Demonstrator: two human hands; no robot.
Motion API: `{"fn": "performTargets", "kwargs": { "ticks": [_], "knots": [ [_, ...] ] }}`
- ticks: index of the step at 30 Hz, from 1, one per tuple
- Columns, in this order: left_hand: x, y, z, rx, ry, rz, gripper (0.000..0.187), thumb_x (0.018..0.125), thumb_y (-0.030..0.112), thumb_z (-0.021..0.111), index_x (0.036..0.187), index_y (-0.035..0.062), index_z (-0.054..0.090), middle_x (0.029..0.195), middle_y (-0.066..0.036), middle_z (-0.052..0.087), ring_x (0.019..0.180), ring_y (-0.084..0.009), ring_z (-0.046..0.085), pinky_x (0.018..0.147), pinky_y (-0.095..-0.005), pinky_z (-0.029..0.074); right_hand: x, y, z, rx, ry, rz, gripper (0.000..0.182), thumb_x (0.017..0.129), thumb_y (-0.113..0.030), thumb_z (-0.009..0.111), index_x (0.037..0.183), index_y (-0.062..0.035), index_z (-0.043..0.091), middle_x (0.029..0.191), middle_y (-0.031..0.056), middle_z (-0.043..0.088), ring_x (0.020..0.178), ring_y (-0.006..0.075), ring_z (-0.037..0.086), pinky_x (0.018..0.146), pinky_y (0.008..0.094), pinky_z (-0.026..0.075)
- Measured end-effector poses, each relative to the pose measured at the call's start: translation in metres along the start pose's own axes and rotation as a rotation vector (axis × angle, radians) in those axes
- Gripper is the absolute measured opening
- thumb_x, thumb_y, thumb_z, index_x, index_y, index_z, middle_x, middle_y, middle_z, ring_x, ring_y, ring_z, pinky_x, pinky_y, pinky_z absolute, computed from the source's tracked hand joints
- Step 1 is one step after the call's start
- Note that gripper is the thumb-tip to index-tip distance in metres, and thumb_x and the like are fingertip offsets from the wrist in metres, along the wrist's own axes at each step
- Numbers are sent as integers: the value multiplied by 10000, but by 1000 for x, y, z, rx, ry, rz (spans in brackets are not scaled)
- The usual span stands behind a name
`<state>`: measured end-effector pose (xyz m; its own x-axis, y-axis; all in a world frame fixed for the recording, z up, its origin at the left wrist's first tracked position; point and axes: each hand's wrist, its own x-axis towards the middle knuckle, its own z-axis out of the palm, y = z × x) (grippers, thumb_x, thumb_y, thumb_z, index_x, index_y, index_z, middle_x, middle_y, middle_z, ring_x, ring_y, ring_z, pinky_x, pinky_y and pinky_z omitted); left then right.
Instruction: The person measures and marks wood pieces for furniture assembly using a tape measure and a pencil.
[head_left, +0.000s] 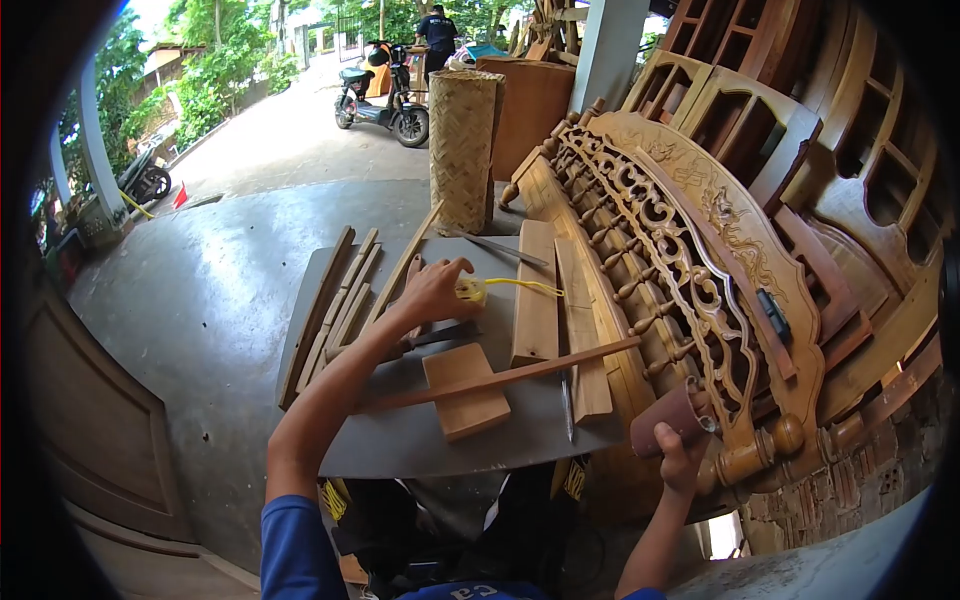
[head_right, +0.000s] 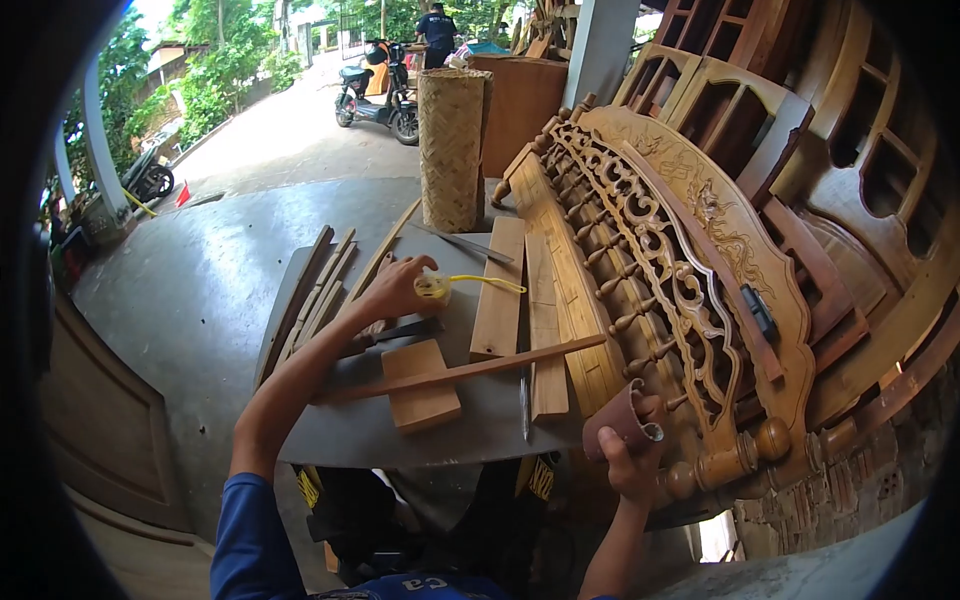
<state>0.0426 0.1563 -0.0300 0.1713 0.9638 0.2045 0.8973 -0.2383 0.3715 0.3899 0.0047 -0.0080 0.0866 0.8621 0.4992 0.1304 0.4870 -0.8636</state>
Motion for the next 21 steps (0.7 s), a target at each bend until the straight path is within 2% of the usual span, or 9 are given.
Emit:
{"fn": "performTargets", "kwargs": {
  "ticks": [4,5,8,10,12,13,16,20,21],
  "knots": [
    [17,9,-18,-20,-198,-55,718,621,448,704,1190,108,428,1097,-200,496,1042,-330,481,899,-392,368,-7,-2,-1,-36,-73,40,274,667,-147,587,864,-31,436,783,39,466,711,122,446,663,261,383],
    [25,18,-21,-16,-159,-45,687,654,369,691,1223,115,402,1141,-188,473,1079,-355,460,926,-387,361,-11,-1,1,-37,-73,42,272,667,-144,590,863,-31,440,783,40,468,708,123,450,661,259,385],
    [70,21,7,22,37,322,640,679,268,660,1241,119,392,1150,-177,472,1088,-352,458,915,-392,377,-23,5,17,42,-49,81,264,668,-144,609,846,-27,454,776,51,481,693,132,468,643,271,398],
    [78,51,15,459,30,253,593,680,187,633,1228,127,415,1156,-160,469,1095,-327,459,889,-409,394,-29,7,20,9,-118,89,264,668,-147,615,839,-25,457,779,57,486,689,137,475,635,279,403],
    [89,65,25,546,-54,251,428,696,157,616,1114,120,528,1092,-133,521,1029,-307,517,827,-419,427,-34,5,21,4,-138,70,273,661,-143,625,838,-22,456,775,69,505,696,143,487,639,281,408],
    [90,70,27,526,-90,270,233,708,122,594,939,99,609,993,-114,570,932,-281,574,750,-397,457,-36,5,20,8,-144,56,274,659,-141,626,836,-21,455,771,71,510,695,143,488,640,278,409],
    [83,72,24,445,-104,254,156,718,80,565,862,85,625,887,-118,591,850,-269,602,691,-361,474,-41,9,15,46,-113,93,284,653,-141,627,842,-22,452,766,63,523,702,127,490,646,261,409],
    [63,36,16,286,353,522,100,740,39,516,760,45,614,766,-121,600,792,-259,606,650,-354,489,-45,15,14,110,-43,164,285,657,-136,615,858,-25,447,762,38,507,698,107,477,654,253,409],
    [53,31,4,260,381,524,101,743,36,516,752,40,616,769,-117,606,785,-257,604,666,-352,490,-46,18,13,109,-30,155,284,660,-134,611,864,-26,445,762,32,502,697,103,474,657,252,409]
  ]
}}
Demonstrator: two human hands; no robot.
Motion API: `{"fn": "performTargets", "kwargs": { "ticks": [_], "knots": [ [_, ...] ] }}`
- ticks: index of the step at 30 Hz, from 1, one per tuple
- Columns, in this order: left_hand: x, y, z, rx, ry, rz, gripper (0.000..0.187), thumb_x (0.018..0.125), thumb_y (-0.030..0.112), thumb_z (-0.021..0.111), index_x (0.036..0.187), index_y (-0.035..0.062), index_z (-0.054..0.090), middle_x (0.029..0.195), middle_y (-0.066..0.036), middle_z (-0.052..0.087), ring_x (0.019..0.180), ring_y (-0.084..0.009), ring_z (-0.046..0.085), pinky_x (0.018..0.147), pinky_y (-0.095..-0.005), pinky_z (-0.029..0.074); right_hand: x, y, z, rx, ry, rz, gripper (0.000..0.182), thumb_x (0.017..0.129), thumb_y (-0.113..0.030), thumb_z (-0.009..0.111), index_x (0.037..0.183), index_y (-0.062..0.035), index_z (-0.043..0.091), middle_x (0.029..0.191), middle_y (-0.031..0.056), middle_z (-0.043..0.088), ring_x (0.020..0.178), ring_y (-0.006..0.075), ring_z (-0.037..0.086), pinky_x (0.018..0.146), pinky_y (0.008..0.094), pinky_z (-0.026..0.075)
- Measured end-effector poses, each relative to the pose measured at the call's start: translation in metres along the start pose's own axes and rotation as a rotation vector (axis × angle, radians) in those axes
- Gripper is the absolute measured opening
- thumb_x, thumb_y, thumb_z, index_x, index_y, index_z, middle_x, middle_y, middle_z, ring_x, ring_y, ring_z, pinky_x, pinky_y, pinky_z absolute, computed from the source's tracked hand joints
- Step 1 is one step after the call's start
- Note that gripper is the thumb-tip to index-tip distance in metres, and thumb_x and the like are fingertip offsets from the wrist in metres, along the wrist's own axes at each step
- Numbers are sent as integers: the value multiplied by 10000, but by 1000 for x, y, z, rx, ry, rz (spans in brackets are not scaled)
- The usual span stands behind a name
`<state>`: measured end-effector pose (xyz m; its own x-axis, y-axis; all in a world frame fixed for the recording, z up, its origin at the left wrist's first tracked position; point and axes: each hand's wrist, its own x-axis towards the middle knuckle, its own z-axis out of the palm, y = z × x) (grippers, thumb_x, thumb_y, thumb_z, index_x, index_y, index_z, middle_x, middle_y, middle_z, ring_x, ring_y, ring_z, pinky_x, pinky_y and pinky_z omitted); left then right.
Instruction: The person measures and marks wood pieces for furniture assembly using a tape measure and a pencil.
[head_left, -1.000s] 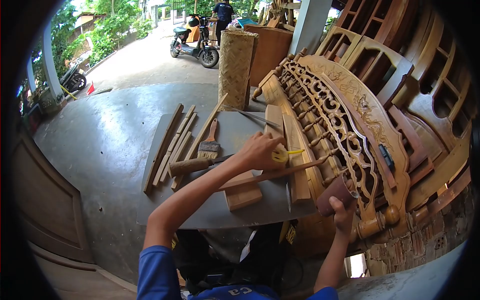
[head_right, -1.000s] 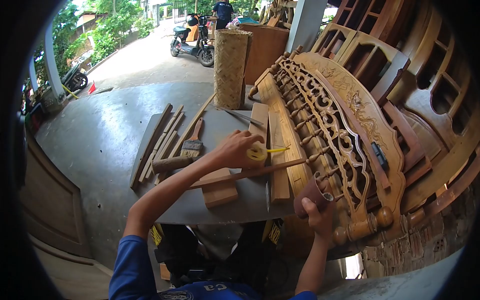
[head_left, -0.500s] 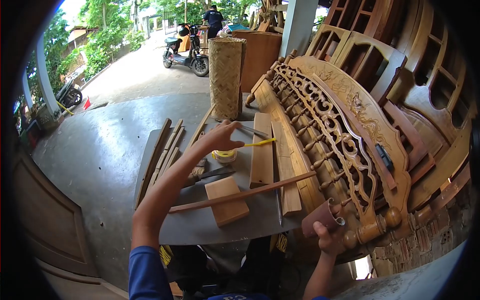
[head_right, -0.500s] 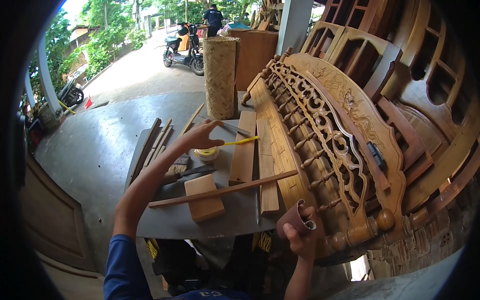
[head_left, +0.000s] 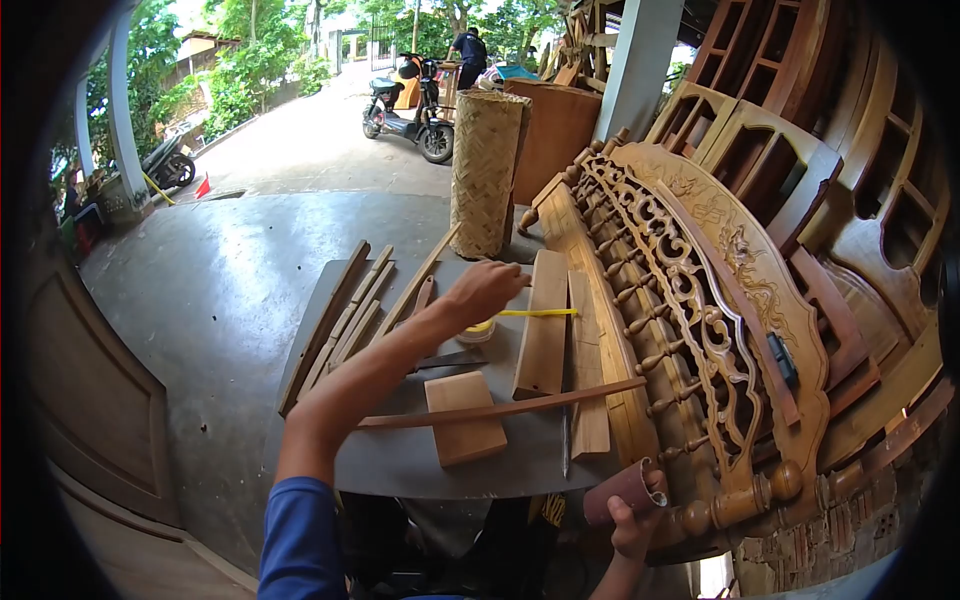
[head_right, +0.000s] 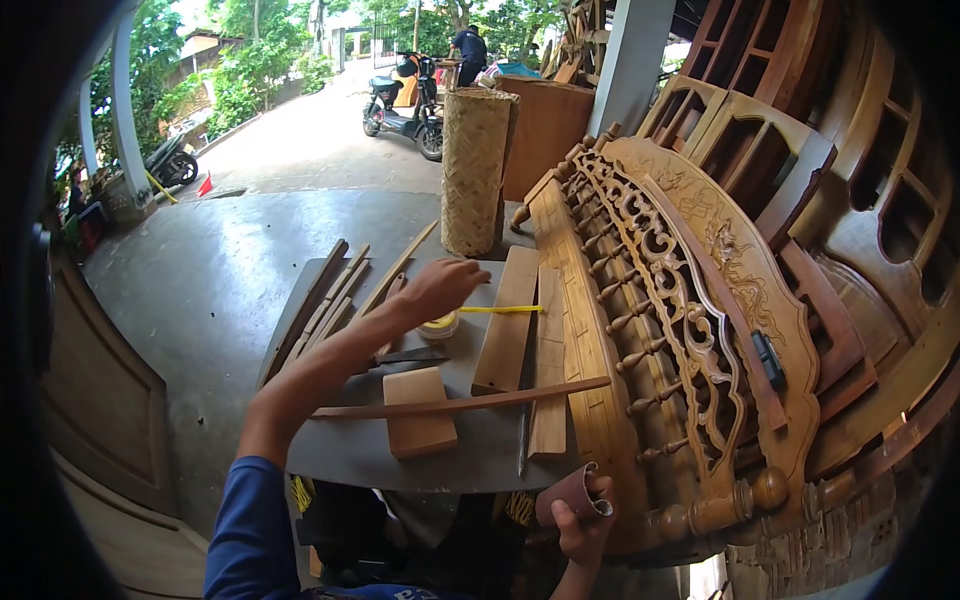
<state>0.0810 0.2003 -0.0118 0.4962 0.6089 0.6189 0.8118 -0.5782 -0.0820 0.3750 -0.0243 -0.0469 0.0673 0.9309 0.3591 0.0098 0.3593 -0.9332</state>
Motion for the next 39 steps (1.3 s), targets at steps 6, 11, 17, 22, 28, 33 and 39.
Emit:
{"fn": "performTargets", "kwargs": {
  "ticks": [6,11,17,22,28,33,39],
  "knots": [
    [-73,-27,-87,-112,-24,-273,97,687,41,573,765,29,631,800,-110,633,760,-271,596,726,-353,468,7,10,8,39,32,9,353,691,-124,568,989,-26,406,859,46,467,773,109,464,712,251,401],
    [-132,-51,-95,-123,-106,-384,96,702,46,576,776,27,634,773,-123,624,759,-283,591,712,-371,461,15,-1,27,89,22,-7,375,704,-103,553,1033,-27,389,902,57,455,799,121,469,750,271,406],
    [-141,-46,-89,-128,-53,-566,168,722,40,526,850,33,635,847,-160,586,811,-317,571,758,-390,441,13,-10,36,48,-30,-39,376,706,-94,555,1038,-31,391,899,62,461,806,123,477,753,272,408],
    [-148,-58,-86,54,-61,-538,211,737,32,501,890,64,643,848,-128,550,866,-289,546,792,-375,426,9,-15,31,11,-30,-9,367,707,-90,557,1032,-35,393,865,51,469,768,114,477,733,265,411],
    [-159,-53,-104,44,-115,-392,118,756,118,599,848,66,650,845,-103,575,834,-264,549,754,-364,426,8,-21,29,40,15,18,357,708,-87,549,1029,-34,400,853,47,466,755,109,476,708,250,405],
    [-114,16,-118,-264,-57,-306,147,755,189,649,787,46,643,791,-104,597,768,-257,574,705,-364,450,10,1,29,119,53,-56,416,691,-79,547,1076,-25,400,932,60,451,839,127,466,773,265,392],
    [-88,98,-86,-209,-260,-76,271,809,286,578,868,22,604,807,-113,590,770,-255,597,694,-344,482,14,-14,45,88,149,-84,527,680,-72,519,1185,-11,380,1075,79,420,989,167,424,898,299,332]
  ]
}}
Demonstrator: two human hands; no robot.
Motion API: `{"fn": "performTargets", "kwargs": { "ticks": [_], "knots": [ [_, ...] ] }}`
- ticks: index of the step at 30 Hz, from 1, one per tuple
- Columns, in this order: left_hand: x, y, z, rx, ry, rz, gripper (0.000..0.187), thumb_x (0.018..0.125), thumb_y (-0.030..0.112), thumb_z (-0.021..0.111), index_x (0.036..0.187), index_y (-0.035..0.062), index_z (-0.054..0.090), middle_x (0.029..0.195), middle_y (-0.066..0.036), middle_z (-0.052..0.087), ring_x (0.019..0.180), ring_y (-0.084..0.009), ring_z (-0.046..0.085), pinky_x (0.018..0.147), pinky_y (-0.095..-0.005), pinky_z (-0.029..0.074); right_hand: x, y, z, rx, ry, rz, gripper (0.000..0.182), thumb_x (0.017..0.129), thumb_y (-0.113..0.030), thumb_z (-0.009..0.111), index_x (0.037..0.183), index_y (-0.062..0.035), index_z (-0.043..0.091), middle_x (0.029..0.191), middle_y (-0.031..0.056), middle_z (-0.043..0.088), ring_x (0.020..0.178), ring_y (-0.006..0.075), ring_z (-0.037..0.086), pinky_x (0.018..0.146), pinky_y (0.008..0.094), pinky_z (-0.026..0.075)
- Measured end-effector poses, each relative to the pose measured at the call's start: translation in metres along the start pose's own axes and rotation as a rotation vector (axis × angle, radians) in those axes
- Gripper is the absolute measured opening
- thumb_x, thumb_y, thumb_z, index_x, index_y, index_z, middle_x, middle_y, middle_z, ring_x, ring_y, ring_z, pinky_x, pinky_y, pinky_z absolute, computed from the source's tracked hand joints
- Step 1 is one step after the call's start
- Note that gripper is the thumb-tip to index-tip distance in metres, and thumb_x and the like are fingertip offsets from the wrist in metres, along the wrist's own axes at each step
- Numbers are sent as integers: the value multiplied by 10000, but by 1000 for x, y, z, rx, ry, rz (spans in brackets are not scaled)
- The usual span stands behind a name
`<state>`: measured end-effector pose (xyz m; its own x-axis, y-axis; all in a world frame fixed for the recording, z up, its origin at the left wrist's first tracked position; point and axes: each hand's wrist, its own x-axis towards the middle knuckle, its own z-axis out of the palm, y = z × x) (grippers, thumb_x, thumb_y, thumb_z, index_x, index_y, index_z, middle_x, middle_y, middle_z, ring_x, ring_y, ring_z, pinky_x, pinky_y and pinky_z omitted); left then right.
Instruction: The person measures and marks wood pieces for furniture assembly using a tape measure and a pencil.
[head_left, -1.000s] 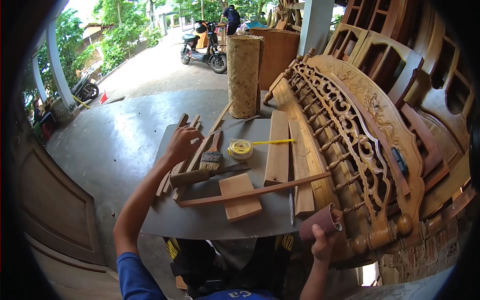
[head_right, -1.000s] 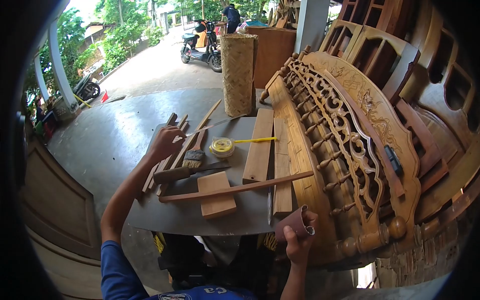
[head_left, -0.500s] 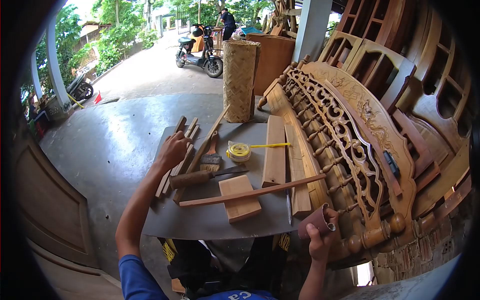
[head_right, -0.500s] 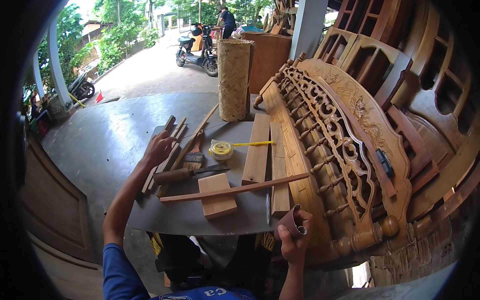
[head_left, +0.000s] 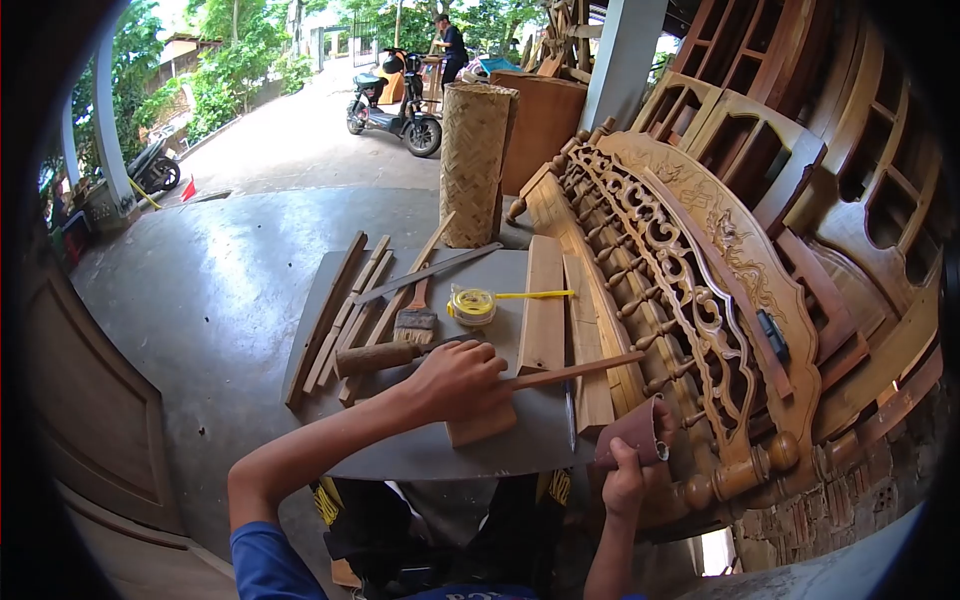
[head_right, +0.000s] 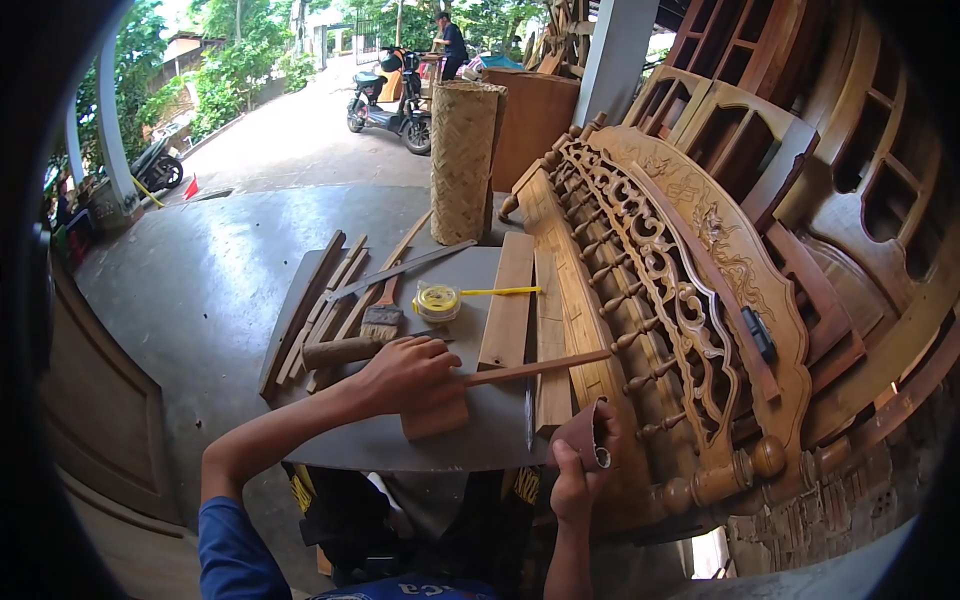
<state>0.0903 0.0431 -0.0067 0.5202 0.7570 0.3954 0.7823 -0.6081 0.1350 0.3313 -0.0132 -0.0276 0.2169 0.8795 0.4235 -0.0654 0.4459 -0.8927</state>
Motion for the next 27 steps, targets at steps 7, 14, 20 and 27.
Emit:
{"fn": "performTargets", "kwargs": {
  "ticks": [7,14,20,27],
  "knots": [
    [37,-19,29,-8,96,-94,183,834,162,509,730,19,557,764,-138,549,768,-286,572,682,-380,461,72,-18,9,-244,-221,-268,520,676,-44,456,1194,-9,428,1181,115,417,1089,227,410,965,323,293],
    [47,-39,48,-359,76,-381,328,865,246,487,718,-33,579,650,-242,556,687,-380,563,639,-451,435,171,58,54,-541,-584,-217,502,693,9,420,1194,20,449,1219,176,468,1161,280,434,1005,314,293],
    [46,-28,42,172,213,-122,175,824,149,499,771,6,584,753,-168,588,684,-321,598,590,-413,461,165,95,57,-785,-620,-299,484,715,-9,434,1199,15,444,1259,174,441,1160,311,421,992,341,322],
    [25,22,37,40,242,-274,209,777,248,549,856,57,583,802,-131,582,816,-327,535,751,-411,404,163,79,50,-805,-677,-211,465,718,-53,460,1179,-2,488,1213,157,499,1130,292,468,971,324,354]
  ]
}}
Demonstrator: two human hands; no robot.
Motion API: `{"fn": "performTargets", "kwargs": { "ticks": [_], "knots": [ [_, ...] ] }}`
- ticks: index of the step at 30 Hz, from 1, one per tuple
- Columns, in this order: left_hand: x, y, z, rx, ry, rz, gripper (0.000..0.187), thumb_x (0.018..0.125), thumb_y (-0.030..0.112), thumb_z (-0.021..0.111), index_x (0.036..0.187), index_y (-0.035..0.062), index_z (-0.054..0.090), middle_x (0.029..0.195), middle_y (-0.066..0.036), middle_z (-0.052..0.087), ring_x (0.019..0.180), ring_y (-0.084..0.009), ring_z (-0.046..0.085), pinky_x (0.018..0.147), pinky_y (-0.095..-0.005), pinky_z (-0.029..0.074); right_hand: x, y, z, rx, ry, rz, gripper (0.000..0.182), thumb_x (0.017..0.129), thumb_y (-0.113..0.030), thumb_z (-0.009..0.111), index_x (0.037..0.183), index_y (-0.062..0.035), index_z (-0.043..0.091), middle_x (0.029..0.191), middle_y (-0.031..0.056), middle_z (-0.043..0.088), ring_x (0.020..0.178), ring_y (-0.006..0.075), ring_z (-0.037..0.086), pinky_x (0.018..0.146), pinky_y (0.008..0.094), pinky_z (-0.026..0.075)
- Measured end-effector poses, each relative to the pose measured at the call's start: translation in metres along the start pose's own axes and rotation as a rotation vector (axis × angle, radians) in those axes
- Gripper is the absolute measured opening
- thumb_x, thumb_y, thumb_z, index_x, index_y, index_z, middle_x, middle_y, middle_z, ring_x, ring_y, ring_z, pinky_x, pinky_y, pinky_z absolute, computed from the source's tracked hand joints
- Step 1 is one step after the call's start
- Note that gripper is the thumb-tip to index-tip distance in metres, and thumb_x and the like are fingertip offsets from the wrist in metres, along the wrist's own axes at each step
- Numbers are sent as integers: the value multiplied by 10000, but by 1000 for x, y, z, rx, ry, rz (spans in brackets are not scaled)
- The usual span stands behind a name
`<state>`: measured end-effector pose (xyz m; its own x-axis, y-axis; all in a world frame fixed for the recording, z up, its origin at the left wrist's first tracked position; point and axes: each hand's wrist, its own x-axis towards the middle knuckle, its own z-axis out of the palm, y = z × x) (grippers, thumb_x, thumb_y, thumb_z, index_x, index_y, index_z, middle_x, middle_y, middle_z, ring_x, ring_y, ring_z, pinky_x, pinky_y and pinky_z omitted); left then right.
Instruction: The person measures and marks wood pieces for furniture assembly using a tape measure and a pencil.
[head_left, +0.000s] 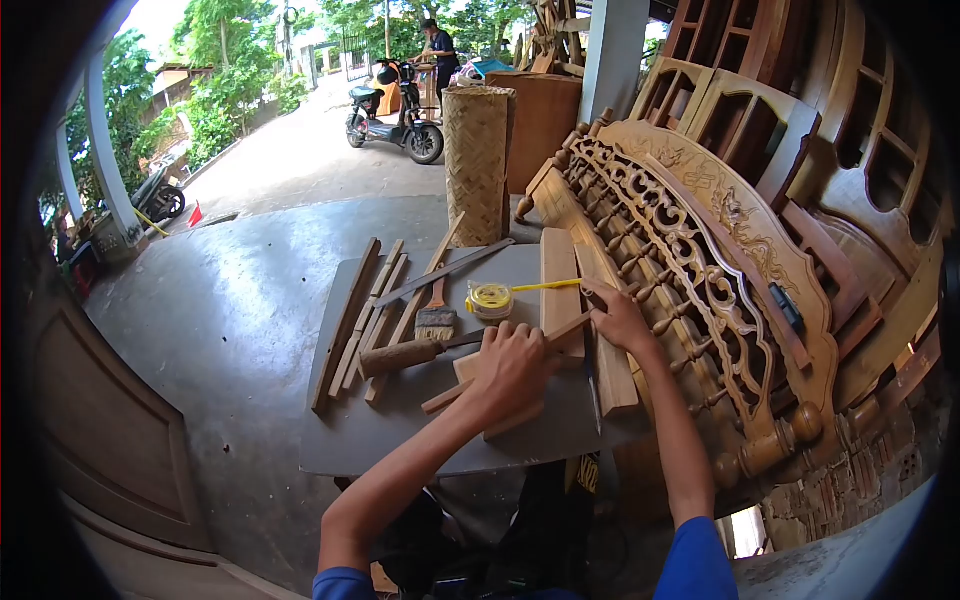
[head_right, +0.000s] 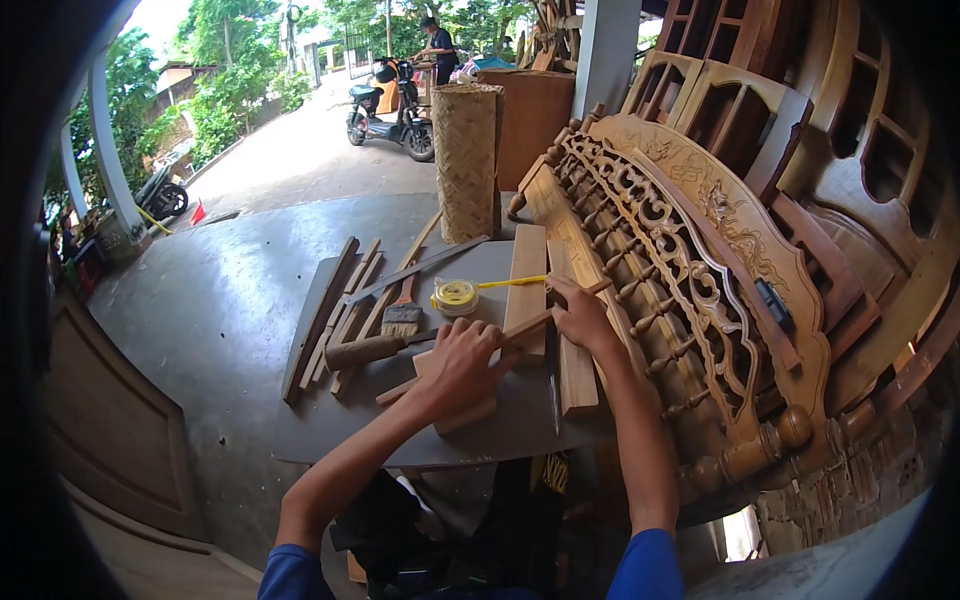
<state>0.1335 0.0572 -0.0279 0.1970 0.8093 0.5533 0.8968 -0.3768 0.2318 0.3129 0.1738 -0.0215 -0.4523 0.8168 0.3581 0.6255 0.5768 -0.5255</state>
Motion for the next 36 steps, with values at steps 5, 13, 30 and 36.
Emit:
{"fn": "performTargets", "kwargs": {
  "ticks": [5,13,30,36],
  "knots": [
    [-4,-10,-8,0,-72,-18,222,728,221,563,882,65,595,759,-133,603,808,-312,565,755,-396,424,0,5,7,62,1,-8,480,701,-75,468,1172,19,490,1215,185,492,1153,285,454,990,314,332],
    [5,-23,-2,-24,-148,-51,230,804,243,529,747,28,588,644,-165,587,665,-313,583,740,-402,434,0,9,13,-54,31,-112,524,686,-128,496,1186,29,480,1267,172,448,1204,281,397,1022,322,285],
    [28,-48,7,-316,-547,-140,449,904,364,379,800,-19,590,786,-209,602,795,-355,582,767,-406,431,-9,-11,21,-345,-74,-35,593,707,17,408,1294,21,327,1395,146,268,1307,263,220,1082,346,167],
    [24,-45,5,-154,-469,-69,435,902,360,385,784,-16,569,798,-213,597,809,-366,572,753,-428,430,-13,-16,-1,-360,-281,-248,648,668,80,408,1302,-46,361,1386,139,287,1286,253,272,1049,341,252]
  ]
}}
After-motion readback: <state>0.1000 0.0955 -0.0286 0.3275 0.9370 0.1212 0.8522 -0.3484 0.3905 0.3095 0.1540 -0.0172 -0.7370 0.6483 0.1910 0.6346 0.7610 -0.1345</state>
